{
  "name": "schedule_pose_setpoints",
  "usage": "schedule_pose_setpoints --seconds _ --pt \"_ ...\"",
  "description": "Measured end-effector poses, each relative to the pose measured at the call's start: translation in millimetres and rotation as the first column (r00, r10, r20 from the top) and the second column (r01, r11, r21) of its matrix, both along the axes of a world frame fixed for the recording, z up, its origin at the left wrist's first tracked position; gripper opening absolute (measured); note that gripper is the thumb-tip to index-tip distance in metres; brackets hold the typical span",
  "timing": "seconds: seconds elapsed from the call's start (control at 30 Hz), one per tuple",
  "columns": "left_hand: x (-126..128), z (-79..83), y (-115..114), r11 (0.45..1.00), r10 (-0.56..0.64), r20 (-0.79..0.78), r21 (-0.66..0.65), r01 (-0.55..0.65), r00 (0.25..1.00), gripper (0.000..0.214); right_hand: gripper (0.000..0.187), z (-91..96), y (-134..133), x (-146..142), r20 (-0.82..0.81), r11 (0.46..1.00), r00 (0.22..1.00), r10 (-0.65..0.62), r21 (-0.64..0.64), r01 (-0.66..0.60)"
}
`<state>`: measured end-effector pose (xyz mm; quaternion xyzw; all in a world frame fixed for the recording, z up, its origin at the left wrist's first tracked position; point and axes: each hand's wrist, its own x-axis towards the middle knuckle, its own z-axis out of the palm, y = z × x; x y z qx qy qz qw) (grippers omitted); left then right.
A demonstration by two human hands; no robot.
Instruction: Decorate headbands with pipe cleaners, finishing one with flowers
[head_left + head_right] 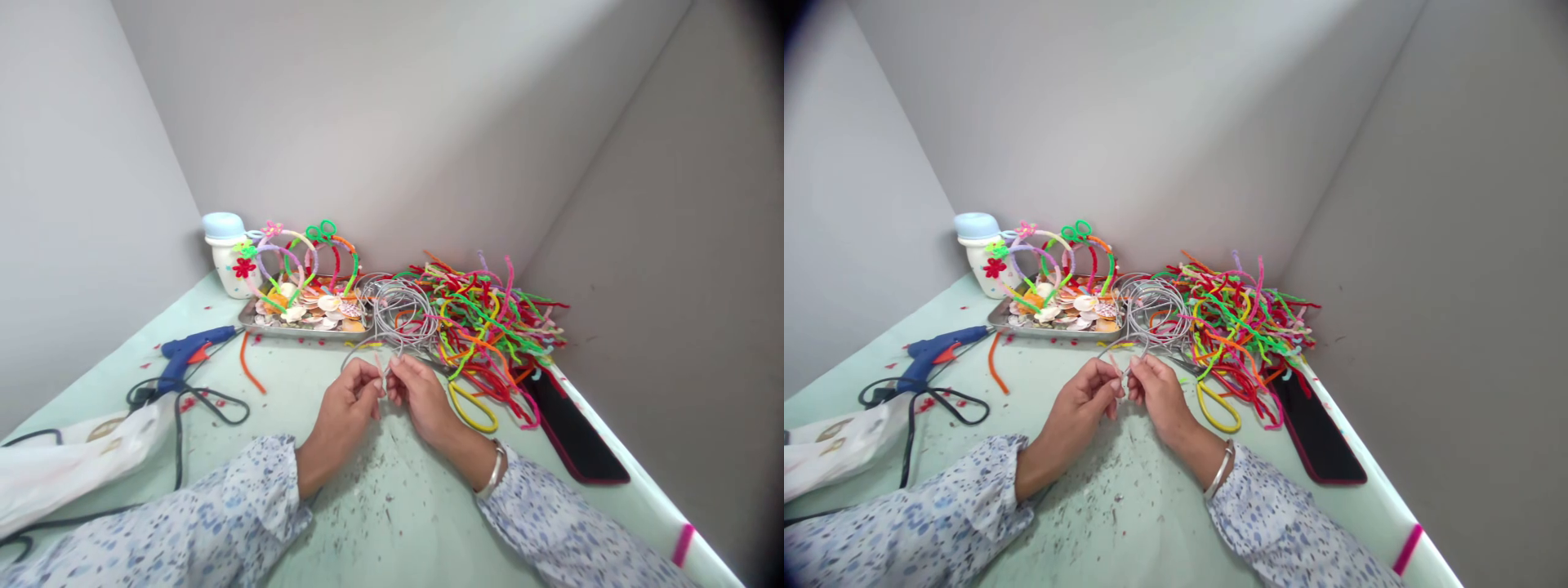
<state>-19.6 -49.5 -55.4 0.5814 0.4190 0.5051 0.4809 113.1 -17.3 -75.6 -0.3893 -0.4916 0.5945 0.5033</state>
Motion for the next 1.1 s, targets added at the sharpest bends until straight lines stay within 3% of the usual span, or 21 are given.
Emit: schedule_pose_setpoints --seconds 0.37,0.57,0.83,1.1 --pt "-1.9 -0.8 0.1 0.999 0.0 -0.026 -0.038 -0.001 1.0 0.009 0.032 1.0 -0.9 0.8 0.033 1.0 0.999 -0.01 0.007 0.009" --pt "-2.1 -3.0 0.0 0.998 0.008 0.011 -0.062 -0.007 1.0 0.026 0.031 1.6 -0.9 0.8 0.062 0.999 0.998 -0.001 0.037 -0.001" --pt "-3.8 -10.8 4.7 0.995 0.028 -0.087 -0.093 -0.036 0.996 0.033 0.031 5.6 -3.5 0.6 0.132 0.996 0.991 0.001 0.086 -0.013" --pt "-3.1 -8.4 4.3 0.995 0.052 -0.156 -0.078 -0.065 0.986 0.035 0.031 4.9 -3.3 1.0 0.121 0.996 0.993 -0.002 0.093 -0.01"
